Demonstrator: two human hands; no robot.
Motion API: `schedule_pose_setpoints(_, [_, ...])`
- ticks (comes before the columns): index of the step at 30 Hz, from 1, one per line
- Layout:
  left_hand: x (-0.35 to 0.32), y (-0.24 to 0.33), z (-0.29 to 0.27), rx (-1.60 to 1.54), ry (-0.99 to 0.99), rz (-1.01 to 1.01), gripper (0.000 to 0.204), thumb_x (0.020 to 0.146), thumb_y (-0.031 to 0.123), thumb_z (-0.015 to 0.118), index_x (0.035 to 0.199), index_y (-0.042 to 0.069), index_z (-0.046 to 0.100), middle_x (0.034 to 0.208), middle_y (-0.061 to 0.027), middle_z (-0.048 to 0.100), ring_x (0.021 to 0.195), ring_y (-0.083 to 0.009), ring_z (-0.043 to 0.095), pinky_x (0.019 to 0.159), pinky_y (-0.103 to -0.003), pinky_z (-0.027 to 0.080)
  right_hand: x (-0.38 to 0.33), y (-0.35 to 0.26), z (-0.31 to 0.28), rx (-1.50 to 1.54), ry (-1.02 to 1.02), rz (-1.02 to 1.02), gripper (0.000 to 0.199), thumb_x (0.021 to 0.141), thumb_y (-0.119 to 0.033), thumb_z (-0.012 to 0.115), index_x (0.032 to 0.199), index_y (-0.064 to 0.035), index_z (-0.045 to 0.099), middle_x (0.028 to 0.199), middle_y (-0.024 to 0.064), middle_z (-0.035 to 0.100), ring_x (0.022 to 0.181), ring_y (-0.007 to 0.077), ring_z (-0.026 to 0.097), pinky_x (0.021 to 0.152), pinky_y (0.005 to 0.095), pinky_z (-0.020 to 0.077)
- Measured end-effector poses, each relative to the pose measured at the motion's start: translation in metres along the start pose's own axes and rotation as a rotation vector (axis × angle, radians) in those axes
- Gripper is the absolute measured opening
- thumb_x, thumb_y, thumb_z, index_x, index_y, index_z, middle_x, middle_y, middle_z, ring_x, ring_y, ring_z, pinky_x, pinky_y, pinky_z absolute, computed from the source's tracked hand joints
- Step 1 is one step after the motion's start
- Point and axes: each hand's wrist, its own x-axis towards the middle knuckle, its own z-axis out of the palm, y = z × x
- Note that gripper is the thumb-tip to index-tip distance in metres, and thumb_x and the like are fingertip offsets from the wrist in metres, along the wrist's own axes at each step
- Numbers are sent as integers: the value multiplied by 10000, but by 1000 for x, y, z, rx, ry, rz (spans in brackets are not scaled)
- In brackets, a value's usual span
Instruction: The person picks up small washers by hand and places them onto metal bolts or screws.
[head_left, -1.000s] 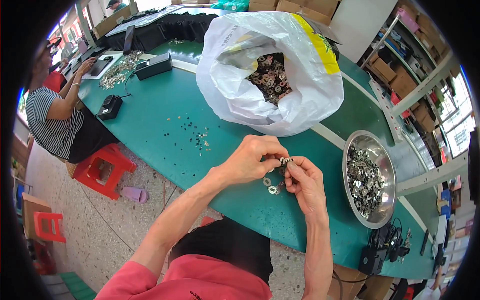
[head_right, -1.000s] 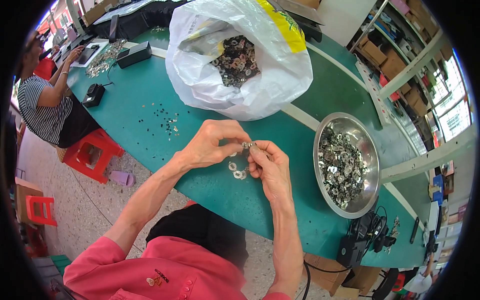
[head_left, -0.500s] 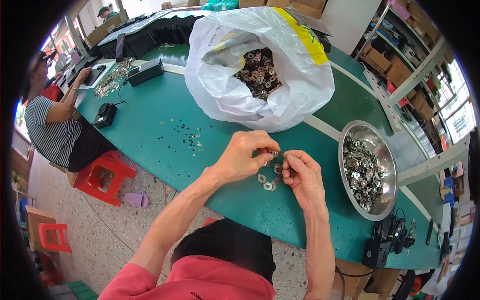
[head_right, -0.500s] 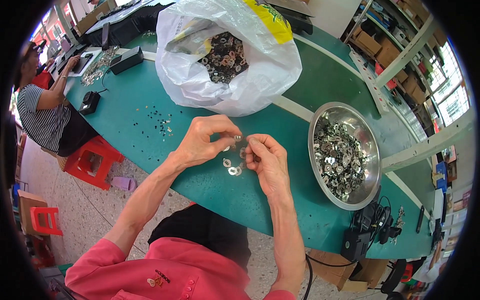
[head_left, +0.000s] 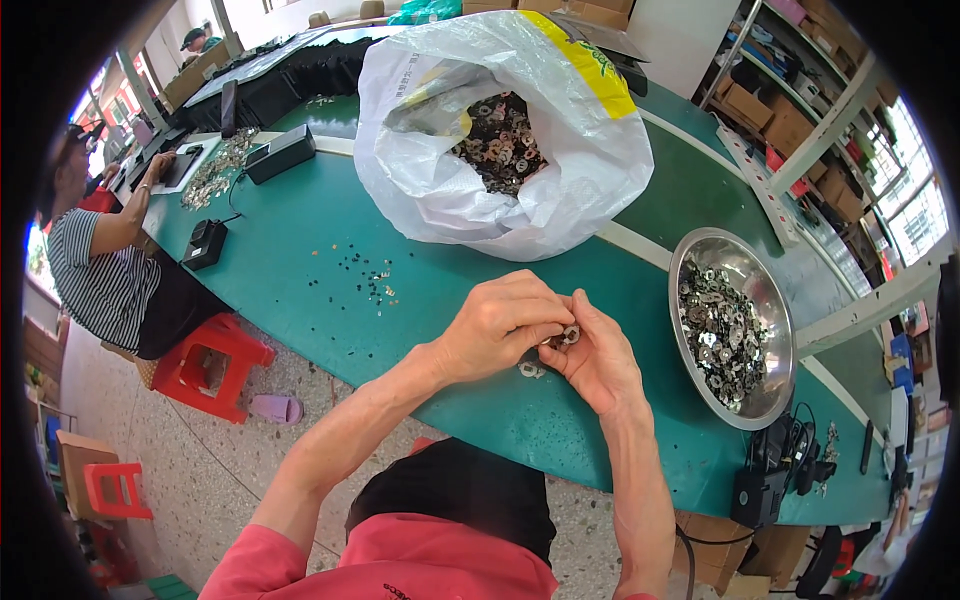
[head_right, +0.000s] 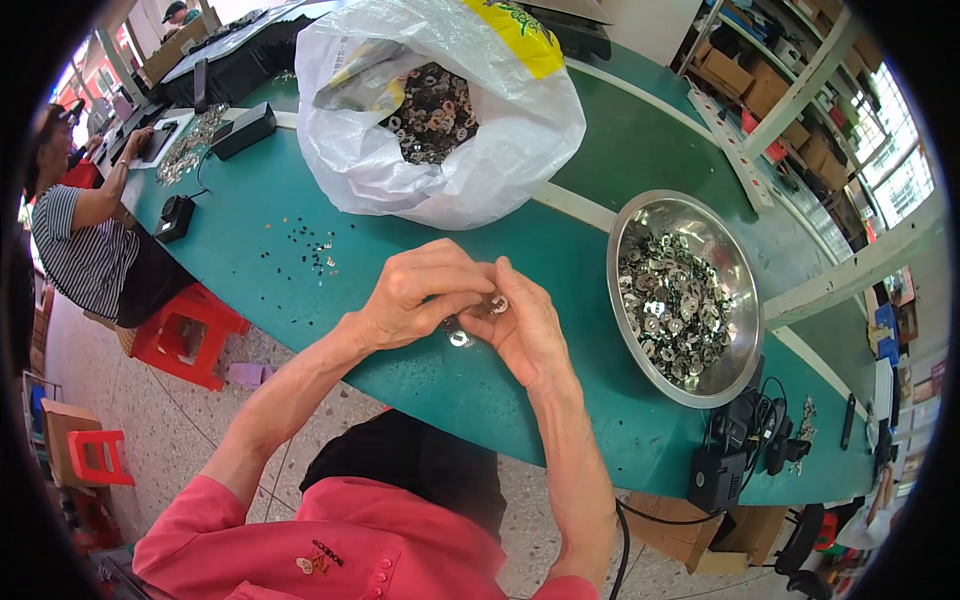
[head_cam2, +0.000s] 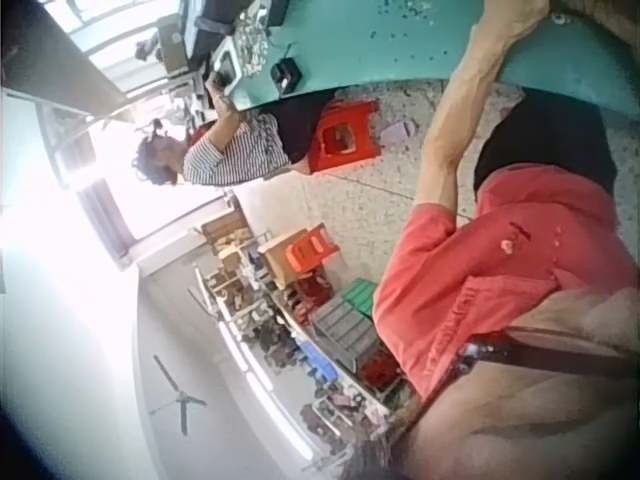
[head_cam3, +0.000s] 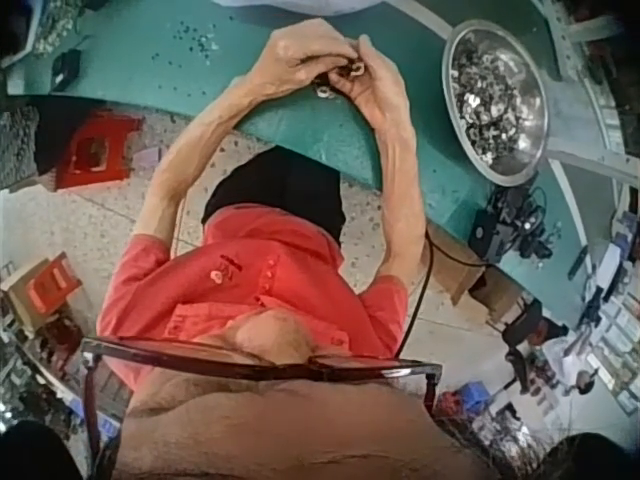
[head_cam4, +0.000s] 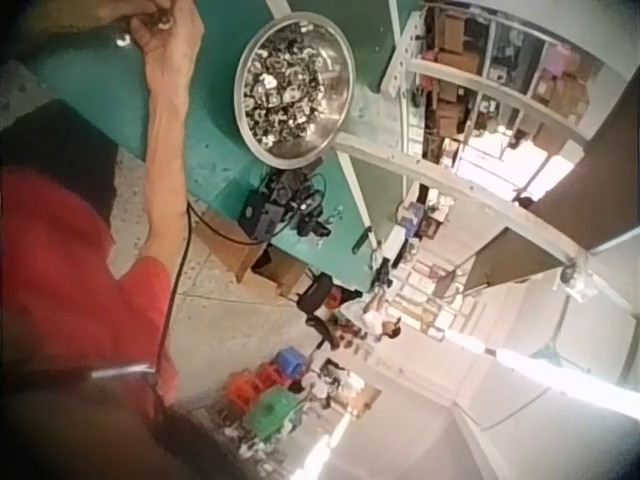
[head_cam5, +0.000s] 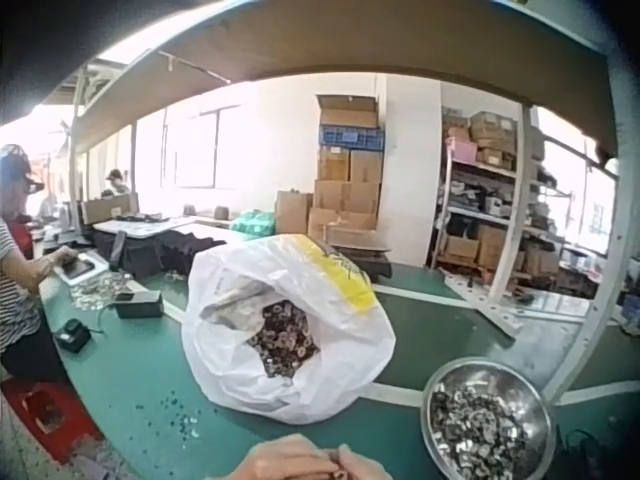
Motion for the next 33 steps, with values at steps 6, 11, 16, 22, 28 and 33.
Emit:
schedule_pose_setpoints(6, [-2,-1,1,84,0,41,167,733,23,694,900,23,680,847,-69,628,793,-239,582,686,-343,479,1,3,0,45,-9,32,342,961,-345,509,1002,-12,573,896,62,578,761,133,599,675,273,563])
schedule_pose_setpoints(11, [3,-3,3,132,104,58,119,715,1,690,826,8,649,819,-73,597,775,-250,563,650,-349,472,6,4,-5,127,-7,79,316,961,-331,514,960,-21,573,837,64,578,731,150,588,615,258,528])
schedule_pose_setpoints(16, [-1,-8,-13,232,105,-82,186,674,-18,694,854,17,663,884,-85,607,843,-258,576,727,-352,471,12,-10,-11,244,89,4,263,937,-282,564,907,-23,597,759,54,559,678,148,533,541,236,443])
schedule_pose_setpoints(22, [-12,-13,5,194,-234,-17,143,604,91,705,730,69,640,874,-25,546,893,-239,517,733,-389,401,4,-10,-37,292,100,-67,189,943,-231,560,915,-46,579,773,31,556,641,118,502,531,220,413])
schedule_pose_setpoints(28, [-15,-10,-5,167,-321,-114,88,667,64,675,704,81,597,800,-10,532,886,-215,504,738,-369,365,-1,-8,-11,140,164,-14,231,951,-253,538,916,-28,577,760,46,551,622,126,513,506,218,421])
schedule_pose_setpoints(33, [-11,-10,-5,38,-164,-80,117,693,62,680,751,78,579,764,-7,536,846,-212,505,737,-355,361,1,-7,0,2,146,-59,231,951,-235,530,938,-10,584,767,57,558,637,128,523,510,222,422])
